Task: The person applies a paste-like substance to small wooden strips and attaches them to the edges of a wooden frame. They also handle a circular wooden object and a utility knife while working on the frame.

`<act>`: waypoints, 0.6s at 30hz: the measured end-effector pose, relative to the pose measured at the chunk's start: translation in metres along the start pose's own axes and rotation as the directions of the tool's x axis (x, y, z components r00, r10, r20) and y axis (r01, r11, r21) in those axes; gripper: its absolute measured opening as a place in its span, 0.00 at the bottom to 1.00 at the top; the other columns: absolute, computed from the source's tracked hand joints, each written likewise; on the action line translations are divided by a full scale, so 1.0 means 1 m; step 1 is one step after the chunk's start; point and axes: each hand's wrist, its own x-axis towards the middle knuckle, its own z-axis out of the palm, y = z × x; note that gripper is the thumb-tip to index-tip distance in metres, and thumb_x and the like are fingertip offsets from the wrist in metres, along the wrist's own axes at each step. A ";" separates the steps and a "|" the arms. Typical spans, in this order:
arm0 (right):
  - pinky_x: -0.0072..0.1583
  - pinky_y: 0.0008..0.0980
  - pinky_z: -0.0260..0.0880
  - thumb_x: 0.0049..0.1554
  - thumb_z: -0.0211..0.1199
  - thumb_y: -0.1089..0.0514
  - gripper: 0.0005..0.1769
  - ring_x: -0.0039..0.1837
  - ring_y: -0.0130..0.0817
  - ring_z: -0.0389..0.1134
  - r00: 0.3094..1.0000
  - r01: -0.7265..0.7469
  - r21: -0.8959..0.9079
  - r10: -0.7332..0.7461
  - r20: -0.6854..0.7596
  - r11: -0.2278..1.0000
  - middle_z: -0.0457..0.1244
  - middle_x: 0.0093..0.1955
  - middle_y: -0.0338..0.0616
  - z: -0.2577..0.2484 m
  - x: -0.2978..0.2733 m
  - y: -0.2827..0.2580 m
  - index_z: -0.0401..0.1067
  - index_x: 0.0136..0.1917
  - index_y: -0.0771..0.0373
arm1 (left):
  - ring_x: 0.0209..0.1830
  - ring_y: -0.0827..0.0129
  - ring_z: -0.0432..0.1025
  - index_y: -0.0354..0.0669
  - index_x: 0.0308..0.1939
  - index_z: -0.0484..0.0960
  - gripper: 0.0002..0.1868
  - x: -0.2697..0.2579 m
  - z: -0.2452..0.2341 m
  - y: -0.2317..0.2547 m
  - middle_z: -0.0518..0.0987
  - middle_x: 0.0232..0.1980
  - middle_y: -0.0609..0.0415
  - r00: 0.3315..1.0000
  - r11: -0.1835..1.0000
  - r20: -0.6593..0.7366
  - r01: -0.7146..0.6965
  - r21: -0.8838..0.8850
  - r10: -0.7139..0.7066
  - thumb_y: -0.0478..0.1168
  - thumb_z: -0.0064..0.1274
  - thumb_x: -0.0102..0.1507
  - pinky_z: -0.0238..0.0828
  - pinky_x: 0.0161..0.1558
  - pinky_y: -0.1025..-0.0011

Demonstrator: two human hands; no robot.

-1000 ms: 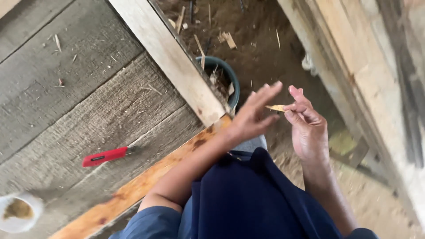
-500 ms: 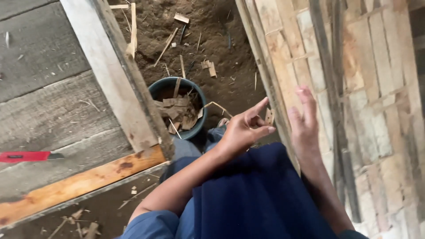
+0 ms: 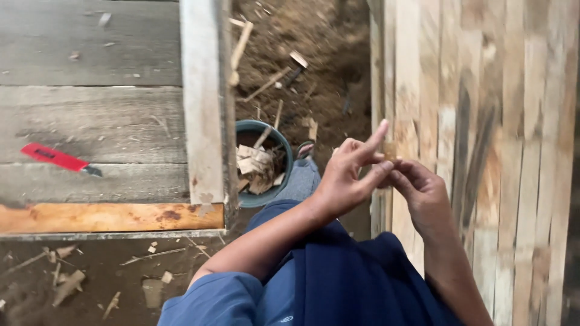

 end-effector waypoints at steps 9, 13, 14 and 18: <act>0.51 0.38 0.78 0.60 0.64 0.71 0.04 0.43 0.34 0.72 0.946 0.257 -0.142 -0.219 0.238 0.956 0.68 0.39 0.55 0.069 0.143 -0.081 0.73 0.49 0.76 | 0.60 0.67 0.71 0.53 0.75 0.68 0.31 0.114 -0.099 0.022 0.83 0.42 0.73 0.796 0.771 -0.260 -0.358 0.527 0.547 0.46 0.43 0.66 0.56 0.66 0.65; 0.47 0.41 0.79 0.58 0.66 0.72 0.03 0.39 0.40 0.75 0.886 0.318 -0.190 -0.220 0.408 0.929 0.69 0.37 0.58 0.115 0.264 -0.102 0.74 0.46 0.77 | 0.45 0.49 0.74 0.38 0.73 0.70 0.39 0.228 -0.186 -0.043 0.83 0.48 0.44 0.595 0.652 -0.402 -0.289 0.701 0.696 0.39 0.56 0.55 0.73 0.48 0.55; 0.51 0.36 0.75 0.61 0.64 0.68 0.03 0.41 0.35 0.73 0.876 0.295 -0.221 -0.170 0.452 0.930 0.69 0.36 0.53 0.126 0.295 -0.106 0.74 0.48 0.72 | 0.56 0.39 0.68 0.42 0.74 0.70 0.37 0.243 -0.204 -0.057 0.73 0.62 0.40 0.712 0.714 -0.529 0.057 0.698 0.461 0.40 0.56 0.59 0.68 0.53 0.44; 0.56 0.32 0.68 0.65 0.62 0.60 0.04 0.43 0.28 0.69 0.817 0.272 -0.310 -0.048 0.574 0.911 0.69 0.36 0.46 0.174 0.398 -0.126 0.74 0.50 0.63 | 0.72 0.35 0.55 0.46 0.74 0.69 0.37 0.280 -0.278 -0.145 0.57 0.79 0.42 0.612 0.550 -0.791 0.664 0.506 -0.012 0.42 0.57 0.60 0.56 0.65 0.38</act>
